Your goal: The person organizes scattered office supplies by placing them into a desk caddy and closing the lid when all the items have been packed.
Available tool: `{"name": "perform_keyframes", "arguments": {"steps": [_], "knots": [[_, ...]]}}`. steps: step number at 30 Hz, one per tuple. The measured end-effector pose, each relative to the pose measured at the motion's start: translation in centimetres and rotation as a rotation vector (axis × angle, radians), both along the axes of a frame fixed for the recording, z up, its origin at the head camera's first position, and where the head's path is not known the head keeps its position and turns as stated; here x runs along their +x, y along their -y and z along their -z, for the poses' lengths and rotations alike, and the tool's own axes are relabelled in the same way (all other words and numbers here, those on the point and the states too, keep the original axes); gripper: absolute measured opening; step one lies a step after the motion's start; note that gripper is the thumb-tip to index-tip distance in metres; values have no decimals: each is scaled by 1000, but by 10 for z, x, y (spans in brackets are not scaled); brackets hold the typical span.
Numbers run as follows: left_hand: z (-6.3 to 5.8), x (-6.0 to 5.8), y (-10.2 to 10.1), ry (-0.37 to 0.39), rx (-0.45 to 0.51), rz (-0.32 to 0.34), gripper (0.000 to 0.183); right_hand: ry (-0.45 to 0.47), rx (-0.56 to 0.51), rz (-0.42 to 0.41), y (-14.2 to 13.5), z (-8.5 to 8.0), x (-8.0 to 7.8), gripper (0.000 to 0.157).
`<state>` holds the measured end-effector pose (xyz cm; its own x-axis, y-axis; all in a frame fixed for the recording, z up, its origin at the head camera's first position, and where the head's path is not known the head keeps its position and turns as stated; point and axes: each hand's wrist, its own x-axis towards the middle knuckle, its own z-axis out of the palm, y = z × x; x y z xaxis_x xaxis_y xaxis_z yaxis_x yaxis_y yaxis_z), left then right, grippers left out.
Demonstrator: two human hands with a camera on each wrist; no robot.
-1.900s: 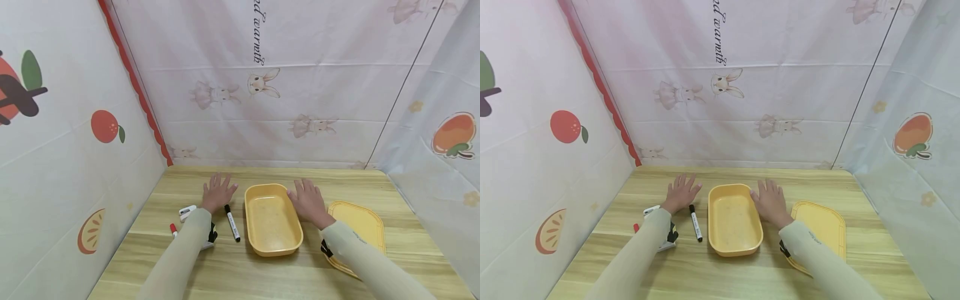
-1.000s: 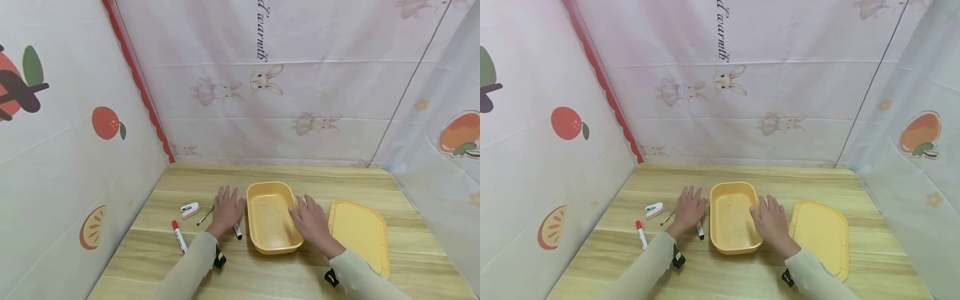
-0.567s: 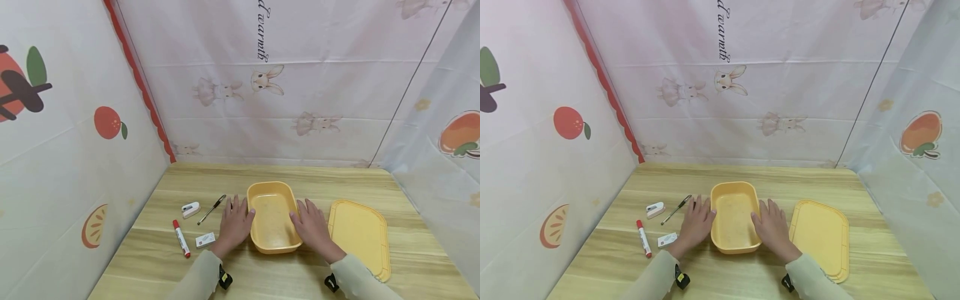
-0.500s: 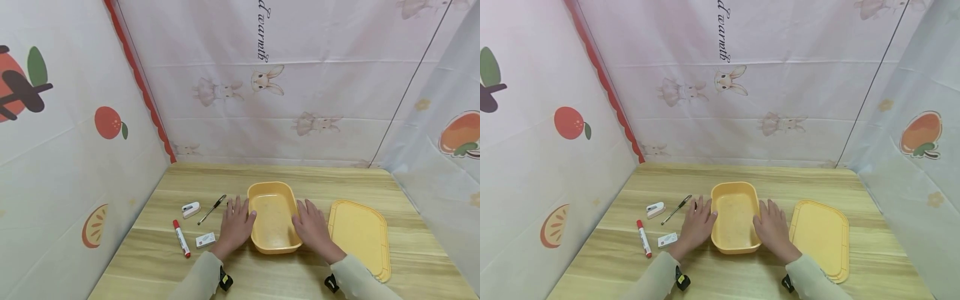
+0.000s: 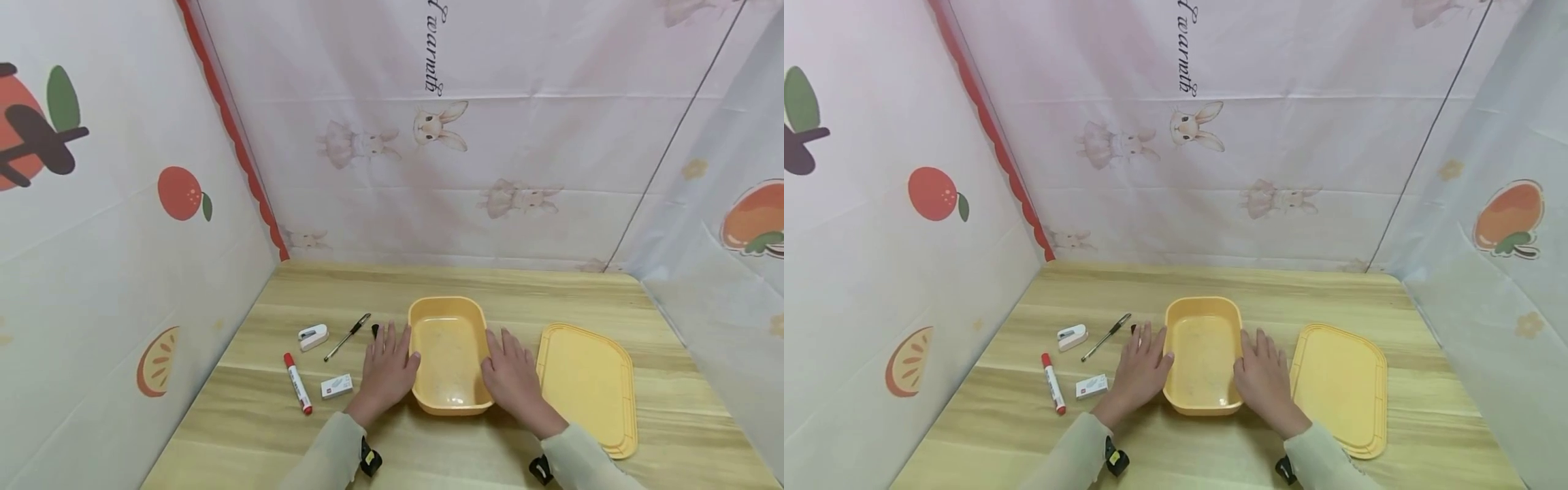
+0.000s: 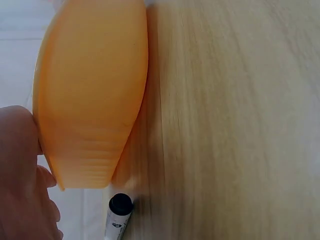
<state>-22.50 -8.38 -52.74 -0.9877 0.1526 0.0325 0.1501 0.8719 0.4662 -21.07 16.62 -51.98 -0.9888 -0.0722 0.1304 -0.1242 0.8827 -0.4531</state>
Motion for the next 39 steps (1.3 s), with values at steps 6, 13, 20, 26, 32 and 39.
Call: {"name": "perform_keyframes", "arguments": {"steps": [6,13,20,26,32,39], "knots": [[-4,1,-1,-18,-66,18,62,-23,18,0,0,-1,5,54],[-3,7,0,-22,-80,14,61,-52,12,-6,2,-1,14,53],[0,14,2,-37,-71,11,60,-58,19,6,5,-1,23,53],[2,25,4,-26,-67,11,59,-30,7,7,6,2,35,54],[1,34,5,-27,-71,2,58,-48,20,9,7,5,45,55],[0,38,5,-28,-105,5,58,-74,19,19,7,6,52,54]]}}
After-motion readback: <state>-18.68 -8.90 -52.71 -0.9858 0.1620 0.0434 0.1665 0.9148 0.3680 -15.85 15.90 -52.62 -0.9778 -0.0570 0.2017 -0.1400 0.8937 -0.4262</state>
